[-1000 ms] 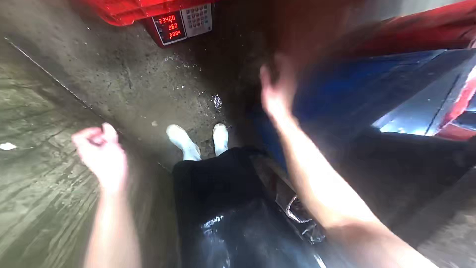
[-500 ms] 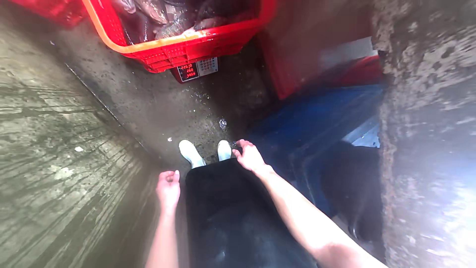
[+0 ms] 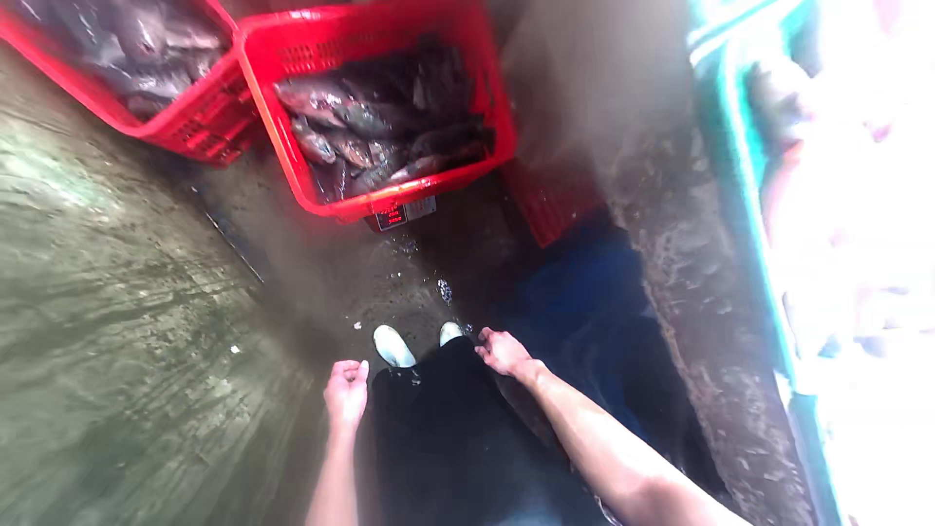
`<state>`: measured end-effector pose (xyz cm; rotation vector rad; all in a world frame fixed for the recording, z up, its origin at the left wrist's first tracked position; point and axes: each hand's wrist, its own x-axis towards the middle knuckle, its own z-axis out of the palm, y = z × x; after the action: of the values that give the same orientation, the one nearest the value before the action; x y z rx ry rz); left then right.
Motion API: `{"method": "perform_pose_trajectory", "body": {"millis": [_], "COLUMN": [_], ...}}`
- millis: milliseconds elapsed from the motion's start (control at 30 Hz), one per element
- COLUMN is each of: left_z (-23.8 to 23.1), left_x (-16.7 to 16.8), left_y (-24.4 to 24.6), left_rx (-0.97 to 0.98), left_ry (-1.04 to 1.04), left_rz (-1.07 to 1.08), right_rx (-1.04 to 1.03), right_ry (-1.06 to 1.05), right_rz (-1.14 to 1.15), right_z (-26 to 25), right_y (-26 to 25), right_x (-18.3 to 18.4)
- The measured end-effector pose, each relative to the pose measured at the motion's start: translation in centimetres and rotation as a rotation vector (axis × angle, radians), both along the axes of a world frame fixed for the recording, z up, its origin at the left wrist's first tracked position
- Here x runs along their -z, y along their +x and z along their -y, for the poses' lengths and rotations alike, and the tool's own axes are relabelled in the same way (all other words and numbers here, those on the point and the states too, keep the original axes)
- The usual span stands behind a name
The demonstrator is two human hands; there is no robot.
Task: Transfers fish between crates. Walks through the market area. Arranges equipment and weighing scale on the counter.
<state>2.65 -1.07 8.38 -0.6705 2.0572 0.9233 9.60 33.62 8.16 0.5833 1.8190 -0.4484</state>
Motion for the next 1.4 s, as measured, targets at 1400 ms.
{"method": "perform_pose_trajectory", "body": {"millis": [1400], "left_z": [-16.5], "left_x": [12.2], "left_y": [-48.7], "left_rx": [-0.124], "left_ry": [-0.304], "left_rz": [0.040], "right_rx": [-0.067], "right_ry": [0.134], "right_rz": [-0.089], "right_z": [-14.6], "right_y": [-49.5], "right_x": [9.8]}}
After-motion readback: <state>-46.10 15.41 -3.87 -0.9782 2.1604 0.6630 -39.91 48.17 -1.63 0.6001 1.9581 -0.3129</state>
